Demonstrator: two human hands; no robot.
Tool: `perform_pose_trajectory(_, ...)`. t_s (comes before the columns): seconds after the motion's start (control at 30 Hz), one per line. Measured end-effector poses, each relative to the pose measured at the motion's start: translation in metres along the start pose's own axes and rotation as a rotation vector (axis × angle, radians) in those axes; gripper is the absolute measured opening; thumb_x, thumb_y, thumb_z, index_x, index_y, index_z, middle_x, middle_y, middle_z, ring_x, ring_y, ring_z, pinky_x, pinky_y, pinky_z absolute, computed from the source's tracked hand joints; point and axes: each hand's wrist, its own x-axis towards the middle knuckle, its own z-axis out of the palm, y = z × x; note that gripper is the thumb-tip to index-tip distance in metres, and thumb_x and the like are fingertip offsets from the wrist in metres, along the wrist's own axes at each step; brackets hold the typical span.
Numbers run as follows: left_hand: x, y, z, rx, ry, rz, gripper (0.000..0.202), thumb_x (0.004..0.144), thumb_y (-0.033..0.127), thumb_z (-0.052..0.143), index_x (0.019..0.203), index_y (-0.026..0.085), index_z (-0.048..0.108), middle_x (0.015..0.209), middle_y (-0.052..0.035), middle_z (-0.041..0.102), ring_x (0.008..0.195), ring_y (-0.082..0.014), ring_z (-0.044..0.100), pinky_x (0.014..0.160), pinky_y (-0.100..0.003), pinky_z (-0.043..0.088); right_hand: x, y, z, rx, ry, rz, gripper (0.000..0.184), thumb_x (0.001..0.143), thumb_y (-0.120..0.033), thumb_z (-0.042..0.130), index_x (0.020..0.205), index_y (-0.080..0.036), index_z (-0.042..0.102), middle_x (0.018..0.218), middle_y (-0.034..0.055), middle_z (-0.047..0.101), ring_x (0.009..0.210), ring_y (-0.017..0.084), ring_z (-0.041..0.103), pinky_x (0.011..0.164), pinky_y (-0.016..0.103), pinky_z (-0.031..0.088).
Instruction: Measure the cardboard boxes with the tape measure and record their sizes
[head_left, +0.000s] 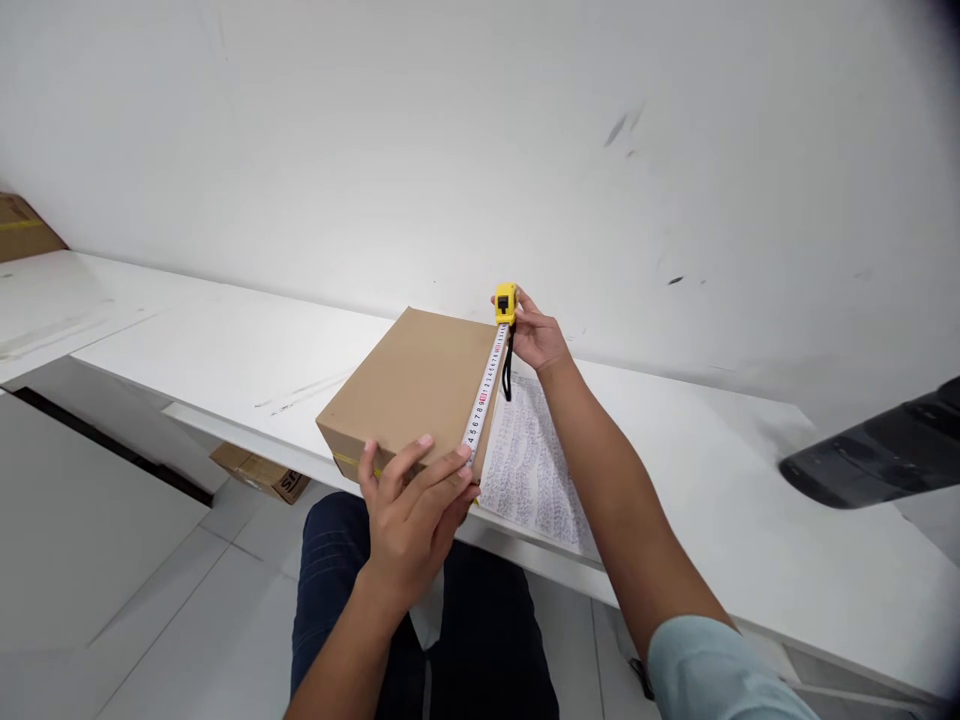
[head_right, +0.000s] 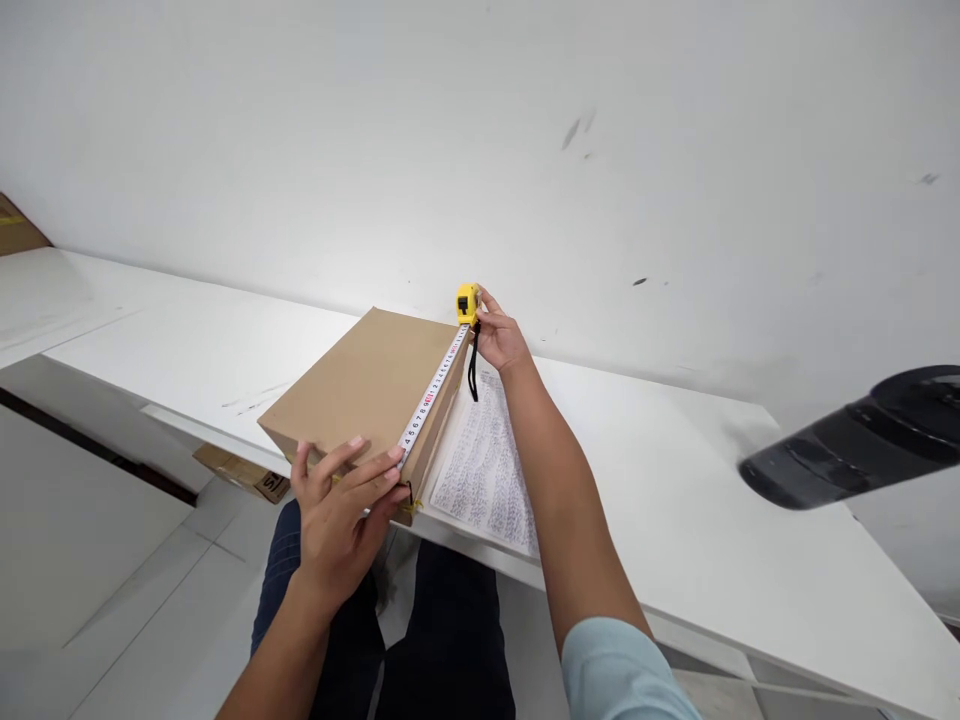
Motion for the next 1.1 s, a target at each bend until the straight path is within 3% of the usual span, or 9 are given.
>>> perform_pose_trajectory(0.17,-0.012,-0.015,-0.032,0.001,0.069,0.006,0.022,0.090,0.016,0.073,0.107,0.031,0.069,0.094,0.0029,0.081,0.105,-0.0181,0.069,0.121,-0.052,0.037,-0.037,-0.054,-0.007,-0.131,0.028,-0.112,0.059,0.059,-0.036,0.091,0.112,-0.035,0.066,0.105,-0.0018,0.070,0.083,0.017,0.063,0.064,0.029,0.054)
perform_pose_trajectory(0.33,-0.040,-0.061,-0.070,0.029,0.466,-0.263,0.026,0.091,0.022,0.072,0.116,0.028,0.068,0.096,-0.0026,0.077,0.091,-0.0210,0.073,0.099,-0.052,0.058,-0.160,-0.093,0.005,-0.483,0.003,-0.085,0.067,0.063,-0.036,0.095,0.123,-0.033,0.065,0.106,0.0021,0.066,0.085,0.021,0.065,0.069,0.037,0.058)
perform_pose_trajectory(0.43,-0.061,-0.069,-0.075,-0.052,0.365,-0.341,0.033,0.092,0.021,0.069,0.124,0.028,0.066,0.097,-0.0028,0.077,0.090,-0.0200,0.074,0.095,-0.048,0.061,-0.252,-0.079,0.033,-0.644,-0.002,-0.046,0.043,0.075,-0.025,0.088,0.110,-0.034,0.067,0.099,0.0032,0.065,0.082,0.022,0.064,0.064,0.036,0.059)
perform_pose_trajectory(0.57,-0.091,-0.026,-0.069,-0.197,0.028,-0.086,0.041,0.091,0.014,0.067,0.124,0.038,0.063,0.076,0.0060,0.077,0.089,-0.0172,0.073,0.095,-0.042,0.062,-0.327,-0.027,0.078,-0.491,-0.222,-0.097,0.045,0.078,-0.017,0.083,0.111,-0.036,0.060,0.105,0.0055,0.062,0.089,0.022,0.064,0.070,0.035,0.059)
perform_pose_trajectory(0.67,-0.103,0.011,-0.065,-0.345,-0.107,0.063,0.035,0.092,0.015,0.067,0.118,0.037,0.063,0.073,0.0087,0.077,0.080,-0.0150,0.072,0.094,-0.039,0.062,-0.345,0.011,0.107,-0.285,-0.262,-0.045,0.048,0.076,-0.021,0.085,0.109,-0.035,0.054,0.108,0.0042,0.063,0.093,0.020,0.065,0.076,0.033,0.059)
perform_pose_trajectory(0.73,-0.107,0.015,-0.064,-0.338,-0.095,0.068,0.033,0.091,0.020,0.072,0.119,0.033,0.061,0.079,0.0059,0.079,0.085,-0.0161,0.072,0.096,-0.040,0.061,-0.348,0.027,0.119,-0.196,-0.170,0.016,0.045,0.076,-0.024,0.086,0.104,-0.034,0.052,0.109,0.0027,0.063,0.093,0.018,0.065,0.076,0.031,0.058)
perform_pose_trajectory(0.87,-0.108,-0.030,-0.059,-0.096,-0.013,0.054,0.051,0.083,0.038,0.082,0.128,0.032,0.058,0.103,-0.0026,0.077,0.104,-0.0195,0.071,0.104,-0.041,0.055,-0.344,0.038,0.116,-0.139,0.066,0.157,0.042,0.078,-0.030,0.086,0.104,-0.032,0.054,0.116,0.0023,0.063,0.087,0.016,0.068,0.074,0.030,0.061)
perform_pose_trajectory(0.97,-0.102,-0.075,-0.039,-0.040,0.016,-0.260,0.059,0.088,0.052,0.073,0.138,0.030,0.052,0.126,-0.0108,0.069,0.121,-0.0248,0.065,0.110,-0.046,0.048,-0.333,0.046,0.100,-0.142,0.169,0.226,0.073,0.073,-0.030,0.091,0.134,-0.035,0.052,0.113,0.0015,0.064,0.090,0.016,0.069,0.081,0.032,0.061)
perform_pose_trajectory(1.1,-0.096,-0.096,-0.025,-0.234,-0.111,-0.594,0.059,0.100,0.065,0.042,0.141,0.023,0.052,0.130,-0.0161,0.067,0.124,-0.0289,0.065,0.104,-0.048,0.053,-0.324,0.064,0.087,-0.074,-0.006,0.340,0.110,0.069,-0.032,0.094,0.160,-0.034,0.032,0.097,-0.0016,0.068,0.071,0.012,0.065,0.068,0.028,0.059)
